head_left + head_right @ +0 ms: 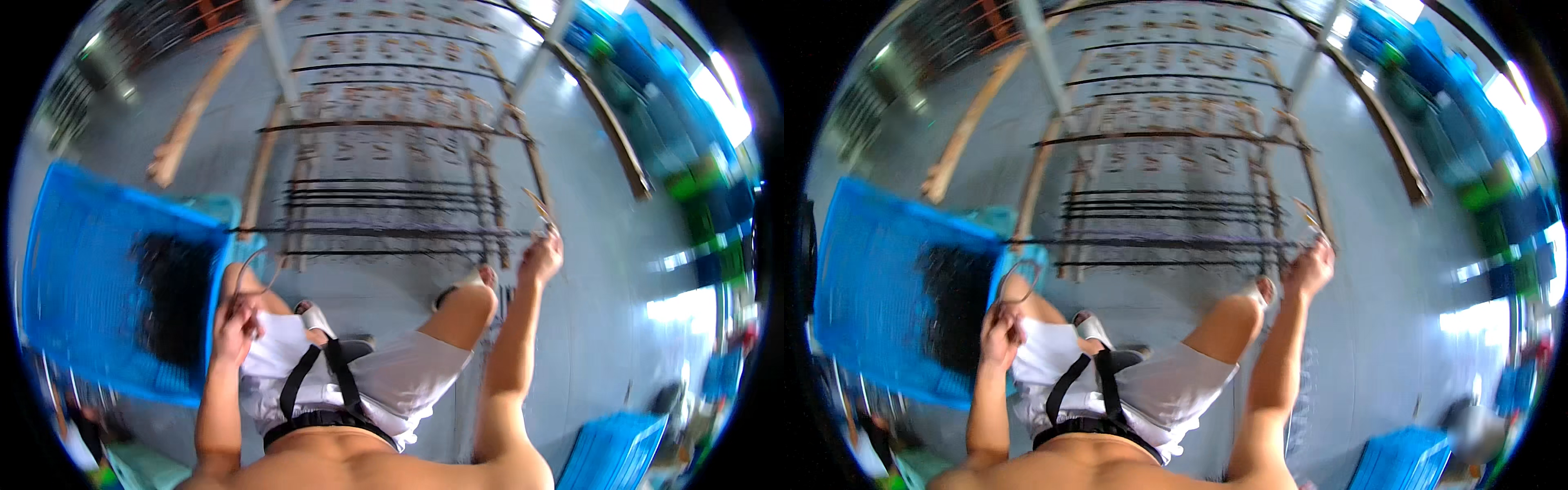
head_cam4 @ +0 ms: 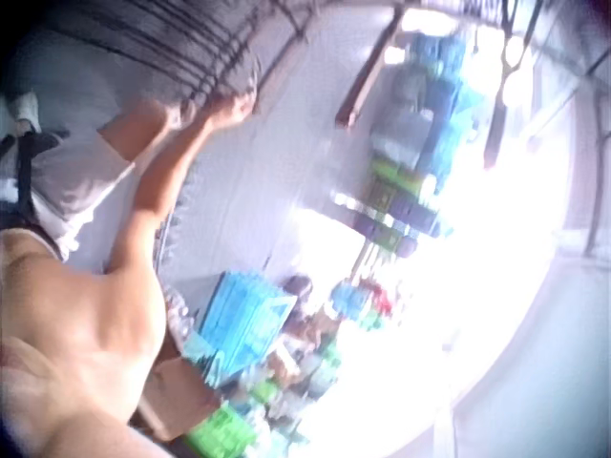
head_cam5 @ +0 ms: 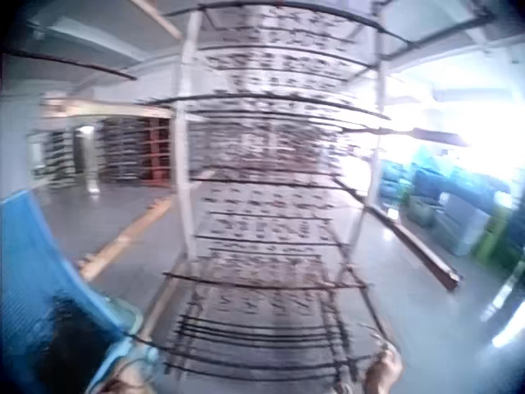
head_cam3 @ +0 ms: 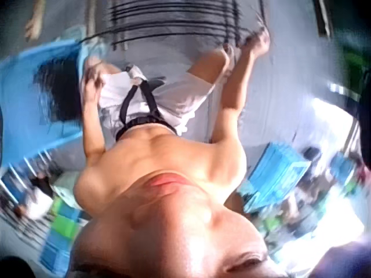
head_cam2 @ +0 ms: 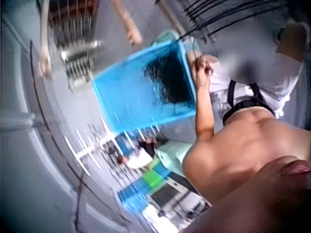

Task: The person repeatedly picks small metal hooks from a blue basket and attaches them to a multi-tiered metal rack. The person handles the hooks one at a time and places them onto horizontal bars of the rack.

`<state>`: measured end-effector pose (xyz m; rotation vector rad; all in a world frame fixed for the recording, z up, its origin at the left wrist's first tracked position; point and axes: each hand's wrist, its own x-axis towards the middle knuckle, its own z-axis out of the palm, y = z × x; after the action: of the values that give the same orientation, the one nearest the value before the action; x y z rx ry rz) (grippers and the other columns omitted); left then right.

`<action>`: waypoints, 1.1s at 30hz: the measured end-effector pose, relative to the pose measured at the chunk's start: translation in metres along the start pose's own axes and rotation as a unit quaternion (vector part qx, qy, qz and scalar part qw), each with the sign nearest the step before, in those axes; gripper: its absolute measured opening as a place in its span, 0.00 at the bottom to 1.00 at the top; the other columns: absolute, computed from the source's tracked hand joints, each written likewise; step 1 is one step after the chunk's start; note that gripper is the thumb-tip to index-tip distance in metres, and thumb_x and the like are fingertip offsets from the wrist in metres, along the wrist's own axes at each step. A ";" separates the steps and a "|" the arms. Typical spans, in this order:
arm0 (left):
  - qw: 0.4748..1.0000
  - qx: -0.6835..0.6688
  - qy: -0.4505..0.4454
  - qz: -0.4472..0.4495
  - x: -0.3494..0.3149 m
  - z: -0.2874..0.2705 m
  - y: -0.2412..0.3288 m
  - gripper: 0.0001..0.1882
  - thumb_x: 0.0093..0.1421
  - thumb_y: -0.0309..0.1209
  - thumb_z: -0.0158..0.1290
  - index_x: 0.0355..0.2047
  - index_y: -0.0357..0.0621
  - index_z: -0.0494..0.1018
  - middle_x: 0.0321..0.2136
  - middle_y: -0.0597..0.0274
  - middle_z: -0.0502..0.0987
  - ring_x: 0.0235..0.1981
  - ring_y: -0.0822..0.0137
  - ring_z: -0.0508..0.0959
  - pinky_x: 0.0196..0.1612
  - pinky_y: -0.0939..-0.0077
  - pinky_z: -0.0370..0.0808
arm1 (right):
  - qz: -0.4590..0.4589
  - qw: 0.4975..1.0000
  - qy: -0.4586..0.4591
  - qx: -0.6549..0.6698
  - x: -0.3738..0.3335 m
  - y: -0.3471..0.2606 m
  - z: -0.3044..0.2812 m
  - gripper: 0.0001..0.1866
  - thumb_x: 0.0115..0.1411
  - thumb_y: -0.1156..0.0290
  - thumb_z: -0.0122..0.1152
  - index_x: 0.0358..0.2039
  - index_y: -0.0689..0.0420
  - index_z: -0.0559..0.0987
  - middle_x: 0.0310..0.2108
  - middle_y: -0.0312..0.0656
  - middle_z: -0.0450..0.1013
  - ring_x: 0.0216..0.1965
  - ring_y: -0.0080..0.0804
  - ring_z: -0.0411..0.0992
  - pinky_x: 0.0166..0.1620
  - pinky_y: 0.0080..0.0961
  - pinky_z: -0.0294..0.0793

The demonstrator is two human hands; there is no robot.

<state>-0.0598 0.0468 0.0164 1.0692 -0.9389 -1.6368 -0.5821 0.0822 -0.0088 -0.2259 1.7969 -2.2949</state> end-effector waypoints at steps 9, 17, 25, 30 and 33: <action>0.964 0.145 0.157 0.160 0.113 0.021 -0.002 0.20 0.60 0.31 0.51 0.53 0.45 0.64 0.21 0.67 0.74 0.09 0.79 0.67 0.09 0.83 0.64 | -0.044 0.999 -0.011 -0.013 0.063 0.073 -0.055 0.15 0.55 0.70 0.53 0.42 0.63 0.73 0.37 0.44 0.73 0.36 0.38 0.71 0.36 0.27 0.72; 0.964 0.202 0.086 0.147 0.135 0.043 -0.020 0.12 0.61 0.36 0.49 0.42 0.44 0.73 0.30 0.61 0.79 0.11 0.78 0.71 0.13 0.83 0.70 | -0.074 0.997 0.007 -0.003 0.029 0.030 -0.040 0.13 0.54 0.66 0.56 0.37 0.60 0.77 0.35 0.44 0.74 0.34 0.35 0.71 0.33 0.27 0.70; 0.960 0.232 0.042 0.152 0.143 0.053 -0.020 0.12 0.62 0.38 0.49 0.36 0.45 0.77 0.20 0.65 0.75 0.16 0.77 0.73 0.19 0.78 0.71 | -0.064 0.998 -0.017 0.013 -0.003 0.004 -0.015 0.11 0.53 0.64 0.58 0.31 0.58 0.79 0.34 0.42 0.75 0.31 0.32 0.71 0.30 0.28 0.68; 0.980 0.150 0.015 0.126 0.148 0.069 -0.030 0.13 0.63 0.38 0.47 0.38 0.43 0.76 0.21 0.63 0.75 0.20 0.76 0.75 0.22 0.79 0.72 | -0.333 0.924 -0.041 -0.183 0.081 0.066 -0.056 0.11 0.51 0.66 0.57 0.30 0.60 0.79 0.32 0.45 0.75 0.30 0.33 0.71 0.29 0.29 0.68; 0.965 0.193 0.026 0.173 0.149 0.068 -0.033 0.13 0.63 0.37 0.46 0.39 0.42 0.75 0.22 0.62 0.76 0.22 0.75 0.76 0.25 0.79 0.73 | -0.142 0.981 -0.131 0.006 0.084 0.071 -0.064 0.09 0.51 0.69 0.56 0.30 0.61 0.78 0.31 0.47 0.74 0.30 0.35 0.70 0.31 0.33 0.69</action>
<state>-0.1606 -0.0800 -0.0254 1.1205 -1.3625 -1.1597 -0.6735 0.1035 -0.0945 -0.7900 1.7061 -2.3214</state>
